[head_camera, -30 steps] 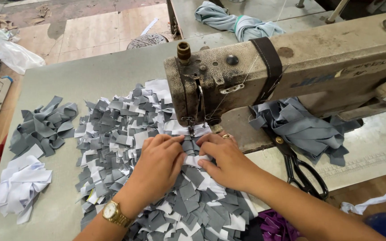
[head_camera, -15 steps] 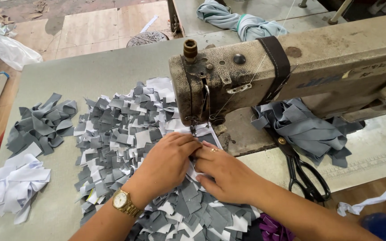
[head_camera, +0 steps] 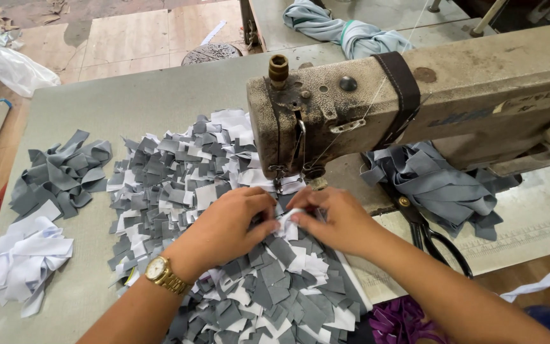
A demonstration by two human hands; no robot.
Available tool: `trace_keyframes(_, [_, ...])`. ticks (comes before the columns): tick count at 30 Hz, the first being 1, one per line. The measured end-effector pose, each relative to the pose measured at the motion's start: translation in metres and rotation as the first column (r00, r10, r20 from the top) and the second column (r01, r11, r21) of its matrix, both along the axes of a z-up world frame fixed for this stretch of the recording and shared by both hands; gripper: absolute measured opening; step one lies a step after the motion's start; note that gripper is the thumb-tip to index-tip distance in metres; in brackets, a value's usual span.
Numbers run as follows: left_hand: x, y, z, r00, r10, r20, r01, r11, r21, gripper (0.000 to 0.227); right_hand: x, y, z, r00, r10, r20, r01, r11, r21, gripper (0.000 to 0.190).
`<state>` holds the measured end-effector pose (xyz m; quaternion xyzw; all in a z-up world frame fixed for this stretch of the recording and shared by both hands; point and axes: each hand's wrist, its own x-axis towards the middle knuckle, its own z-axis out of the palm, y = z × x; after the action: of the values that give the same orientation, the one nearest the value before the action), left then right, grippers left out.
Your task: Sewing small fabric scraps onto a base material to create a textured mat using an industrial sewing machine
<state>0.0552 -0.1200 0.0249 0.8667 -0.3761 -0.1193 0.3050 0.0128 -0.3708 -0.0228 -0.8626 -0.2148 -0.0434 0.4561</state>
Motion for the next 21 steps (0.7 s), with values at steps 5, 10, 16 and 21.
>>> trace_keyframes(5, [0.011,-0.005,-0.022,0.985,0.155,-0.08,-0.157,0.987,-0.023,0.022,0.019,-0.005,-0.006,0.941,-0.305,-0.146,0.281,0.945,-0.166,0.04])
trace_keyframes(10, [0.017,-0.007,-0.03,0.956,0.294,-0.02,-0.294,0.956,-0.021,0.02,0.049,-0.032,-0.062,0.823,-0.425,-0.378,0.467,0.884,0.022,0.027])
trace_keyframes(16, [0.019,-0.015,-0.043,0.924,0.383,0.0,-0.382,0.923,-0.046,0.013,0.054,-0.007,-0.06,0.845,-0.492,-0.21,0.48,0.87,-0.108,0.03])
trace_keyframes(21, [0.02,-0.02,-0.038,0.925,0.379,-0.006,-0.379,0.924,-0.054,0.023,0.05,0.008,-0.059,0.831,-0.543,-0.121,0.524,0.837,-0.157,0.026])
